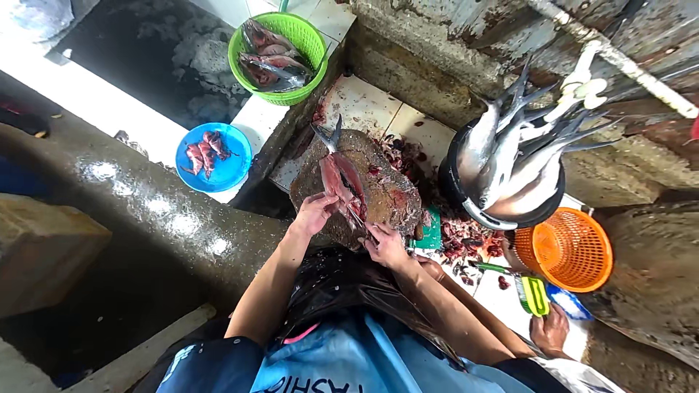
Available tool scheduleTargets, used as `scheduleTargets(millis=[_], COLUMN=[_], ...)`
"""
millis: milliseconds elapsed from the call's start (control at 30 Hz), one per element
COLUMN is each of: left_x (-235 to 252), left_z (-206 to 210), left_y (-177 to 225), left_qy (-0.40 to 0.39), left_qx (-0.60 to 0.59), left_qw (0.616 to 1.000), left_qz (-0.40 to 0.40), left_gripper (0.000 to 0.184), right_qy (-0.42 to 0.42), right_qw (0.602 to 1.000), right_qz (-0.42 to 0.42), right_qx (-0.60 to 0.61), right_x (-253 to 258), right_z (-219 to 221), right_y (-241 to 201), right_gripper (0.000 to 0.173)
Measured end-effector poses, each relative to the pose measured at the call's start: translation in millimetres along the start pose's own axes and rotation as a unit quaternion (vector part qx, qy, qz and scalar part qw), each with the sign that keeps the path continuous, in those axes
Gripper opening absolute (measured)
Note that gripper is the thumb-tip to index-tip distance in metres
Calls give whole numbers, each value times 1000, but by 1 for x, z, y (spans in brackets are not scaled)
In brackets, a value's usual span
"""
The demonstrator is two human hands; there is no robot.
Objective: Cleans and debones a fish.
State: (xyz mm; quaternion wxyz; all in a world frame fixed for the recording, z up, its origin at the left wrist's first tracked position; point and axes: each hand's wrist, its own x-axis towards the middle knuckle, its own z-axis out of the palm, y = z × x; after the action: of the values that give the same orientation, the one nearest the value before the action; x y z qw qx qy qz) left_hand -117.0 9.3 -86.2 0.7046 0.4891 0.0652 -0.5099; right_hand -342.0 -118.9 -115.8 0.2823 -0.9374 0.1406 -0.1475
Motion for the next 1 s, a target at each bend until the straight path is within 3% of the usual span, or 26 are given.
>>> scheduleTargets(millis=[133,233,300,367,400,433,500,567,700,833,900,1000], left_x=[-3,-2,1,3,1,2,12,2,4,7,9,9], left_z=[12,17,12,6,4,2,3,6,6,-2,-8,-11], left_y=[0,-2,-13,-19,-23,-25,-14,-14,-23,-26,-23,-27], left_qy=[1,34,43,30,29,27,25,31,34,1,-33,-75], left_qx=[-28,-30,-15,-29,-34,-30,0,33,40,82,127,179], left_qw=[999,998,997,997,998,998,999,998,998,997,991,978], left_qz=[-21,-46,-68,-58,-50,-45,-24,-32,-31,-6,31,72], left_gripper=[11,15,24,27,28,30,30,31,30,29,26,28], right_qy=[59,139,178,123,69,15,-75,-135,-120,-117,-101,-53], right_qw=[994,981,981,981,953,918,882,880,906,904,862,743], right_qz=[-84,-138,-81,121,231,289,265,247,249,253,283,324], right_qx=[-30,-1,1,90,184,272,383,383,321,325,408,583], right_x=[6,36,57,70,66,56,45,20,17,30,32,30], right_z=[0,-13,-30,-42,-44,-48,-61,-66,-43,-15,-17,-35], right_y=[19,1,-11,-3,8,14,4,-24,-43,-36,-48,-73], right_gripper=[39,31,33,30,22,22,23,19,18,27,19,12])
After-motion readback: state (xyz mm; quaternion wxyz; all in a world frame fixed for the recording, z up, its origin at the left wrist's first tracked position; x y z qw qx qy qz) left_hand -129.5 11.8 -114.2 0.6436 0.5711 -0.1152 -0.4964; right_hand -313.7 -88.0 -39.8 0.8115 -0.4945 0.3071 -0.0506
